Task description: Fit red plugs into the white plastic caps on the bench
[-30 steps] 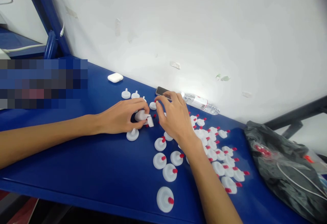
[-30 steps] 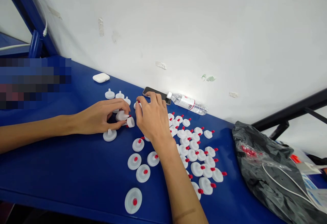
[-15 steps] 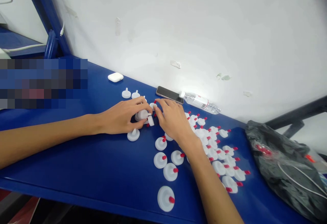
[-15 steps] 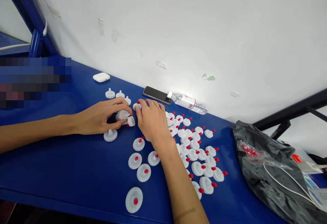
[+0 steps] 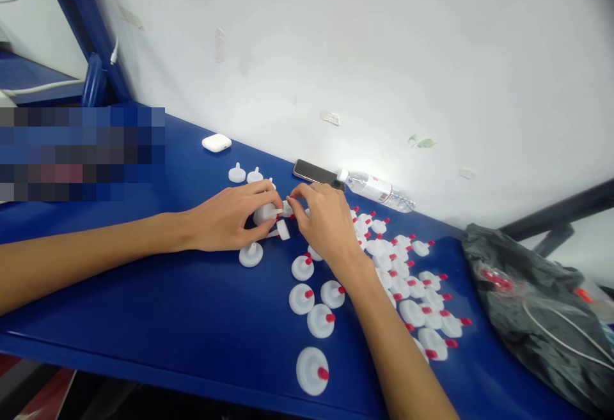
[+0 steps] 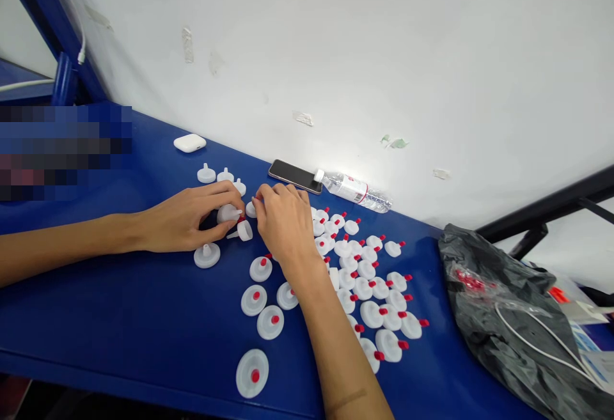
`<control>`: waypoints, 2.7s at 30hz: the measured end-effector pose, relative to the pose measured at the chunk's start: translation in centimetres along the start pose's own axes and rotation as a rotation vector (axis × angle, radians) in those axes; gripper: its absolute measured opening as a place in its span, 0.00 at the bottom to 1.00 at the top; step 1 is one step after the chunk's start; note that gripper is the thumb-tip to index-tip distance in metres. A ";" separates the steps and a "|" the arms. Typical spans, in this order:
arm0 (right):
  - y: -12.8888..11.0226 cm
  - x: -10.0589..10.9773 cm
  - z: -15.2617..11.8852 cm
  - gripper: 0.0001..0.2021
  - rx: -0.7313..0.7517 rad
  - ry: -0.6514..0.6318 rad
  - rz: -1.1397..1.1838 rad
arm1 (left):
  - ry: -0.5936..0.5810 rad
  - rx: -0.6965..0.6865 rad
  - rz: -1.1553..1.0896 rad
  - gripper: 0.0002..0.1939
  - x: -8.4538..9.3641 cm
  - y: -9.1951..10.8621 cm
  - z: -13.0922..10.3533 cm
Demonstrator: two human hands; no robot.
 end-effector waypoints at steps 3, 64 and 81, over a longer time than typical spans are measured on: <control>0.1 0.1 0.0 0.07 -0.012 0.000 0.009 | 0.014 -0.020 -0.006 0.09 0.0 0.0 0.0; -0.6 -0.9 -0.2 0.10 -0.061 -0.182 0.020 | 0.078 -0.102 -0.017 0.09 0.4 0.4 -0.3; -0.7 -1.1 -0.1 0.10 -0.054 -0.186 0.026 | 0.068 -0.136 -0.033 0.10 0.4 0.9 -0.3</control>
Point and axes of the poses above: each hand's wrist, its own z-axis towards the middle knuckle, its own x-axis out of the back of the hand, y = z × x, the point moved 8 cm from there along z, towards the middle knuckle, and after that the axes turned 13 degrees about x, right-handed, at the moved point
